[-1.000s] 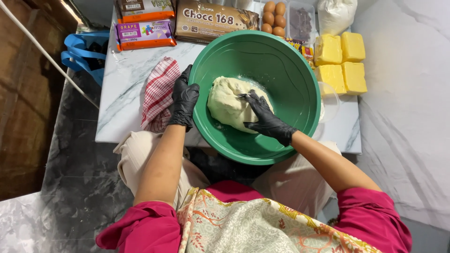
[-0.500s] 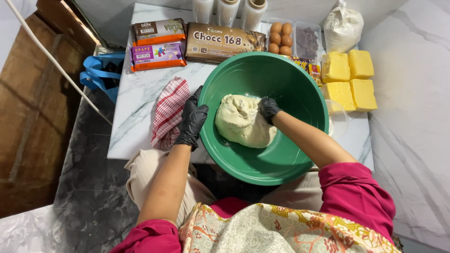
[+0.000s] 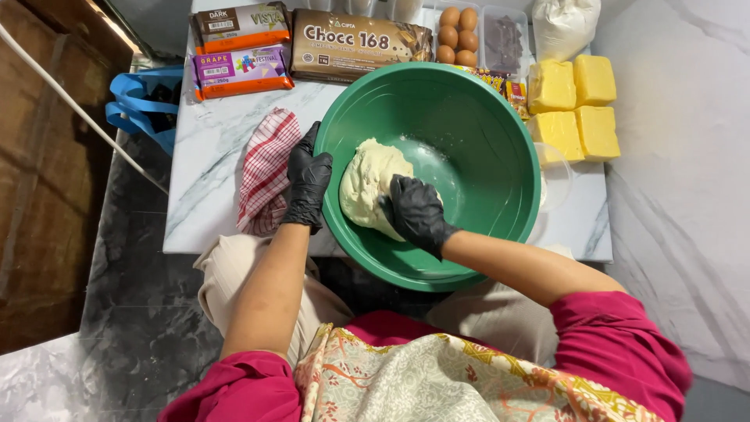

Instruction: Kneading a ball of dough in a large green bowl on a table surrounded by ingredients.

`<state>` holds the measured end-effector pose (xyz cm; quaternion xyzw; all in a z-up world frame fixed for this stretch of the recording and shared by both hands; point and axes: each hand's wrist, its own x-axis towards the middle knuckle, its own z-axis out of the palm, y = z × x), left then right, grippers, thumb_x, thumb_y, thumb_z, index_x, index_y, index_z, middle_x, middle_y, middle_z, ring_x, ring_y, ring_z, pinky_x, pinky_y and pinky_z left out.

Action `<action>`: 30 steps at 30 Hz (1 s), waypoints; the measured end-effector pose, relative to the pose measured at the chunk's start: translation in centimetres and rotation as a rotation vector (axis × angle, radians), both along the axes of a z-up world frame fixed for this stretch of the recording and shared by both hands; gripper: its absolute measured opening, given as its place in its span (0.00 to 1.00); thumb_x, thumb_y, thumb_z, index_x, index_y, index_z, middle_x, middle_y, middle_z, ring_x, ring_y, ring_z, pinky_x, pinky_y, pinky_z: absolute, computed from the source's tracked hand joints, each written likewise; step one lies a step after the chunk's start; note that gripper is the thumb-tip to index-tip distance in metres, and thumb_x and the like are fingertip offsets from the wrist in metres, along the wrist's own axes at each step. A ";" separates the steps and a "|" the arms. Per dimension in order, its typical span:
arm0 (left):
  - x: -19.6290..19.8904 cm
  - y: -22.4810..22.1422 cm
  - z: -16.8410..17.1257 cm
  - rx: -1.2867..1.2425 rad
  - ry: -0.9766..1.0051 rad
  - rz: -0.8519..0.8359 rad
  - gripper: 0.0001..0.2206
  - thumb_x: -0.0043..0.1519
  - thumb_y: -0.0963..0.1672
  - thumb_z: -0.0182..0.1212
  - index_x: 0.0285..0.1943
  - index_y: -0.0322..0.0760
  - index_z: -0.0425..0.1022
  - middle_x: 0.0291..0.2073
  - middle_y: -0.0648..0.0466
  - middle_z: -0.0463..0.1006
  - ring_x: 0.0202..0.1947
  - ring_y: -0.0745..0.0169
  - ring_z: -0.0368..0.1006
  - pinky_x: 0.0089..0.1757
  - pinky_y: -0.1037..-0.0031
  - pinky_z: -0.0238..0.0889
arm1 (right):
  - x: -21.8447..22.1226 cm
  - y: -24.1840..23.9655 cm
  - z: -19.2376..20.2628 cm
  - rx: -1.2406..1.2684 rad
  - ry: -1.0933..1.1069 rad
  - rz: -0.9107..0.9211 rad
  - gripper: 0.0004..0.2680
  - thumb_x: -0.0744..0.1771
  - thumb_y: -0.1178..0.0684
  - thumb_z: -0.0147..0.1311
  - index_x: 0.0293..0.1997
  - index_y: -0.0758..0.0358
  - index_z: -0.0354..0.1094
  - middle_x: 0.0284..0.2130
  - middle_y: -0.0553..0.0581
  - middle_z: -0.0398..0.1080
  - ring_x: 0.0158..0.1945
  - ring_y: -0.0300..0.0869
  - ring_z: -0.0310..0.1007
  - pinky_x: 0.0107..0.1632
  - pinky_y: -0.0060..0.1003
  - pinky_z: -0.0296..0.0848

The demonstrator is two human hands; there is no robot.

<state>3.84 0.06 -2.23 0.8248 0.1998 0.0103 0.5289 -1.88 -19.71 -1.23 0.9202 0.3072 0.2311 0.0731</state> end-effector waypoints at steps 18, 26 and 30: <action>-1.0 0.9 0.3 -0.008 -0.125 -0.161 0.28 0.41 0.42 0.49 0.55 0.60 0.63 0.44 0.60 0.70 0.46 0.59 0.66 0.46 0.67 0.58 | 8.3 -4.2 -2.4 0.046 0.759 -0.603 0.18 0.62 0.37 0.37 0.52 0.53 0.49 0.31 0.57 0.70 0.39 0.48 0.71 0.38 0.43 0.70; -1.1 0.3 -0.1 -0.030 -0.069 -0.092 0.27 0.41 0.44 0.49 0.54 0.64 0.63 0.40 0.65 0.72 0.43 0.62 0.68 0.46 0.69 0.58 | 13.9 -7.0 -7.8 0.326 0.890 -0.774 0.17 0.63 0.38 0.35 0.46 0.57 0.63 0.39 0.61 0.68 0.46 0.51 0.66 0.44 0.52 0.64; -0.2 0.0 -1.7 -0.054 -0.086 -0.091 0.28 0.42 0.44 0.49 0.55 0.60 0.62 0.42 0.59 0.72 0.44 0.56 0.68 0.45 0.67 0.59 | 11.9 -8.8 -4.9 0.344 0.962 -0.675 0.15 0.63 0.43 0.39 0.46 0.61 0.64 0.40 0.64 0.68 0.47 0.54 0.64 0.46 0.52 0.62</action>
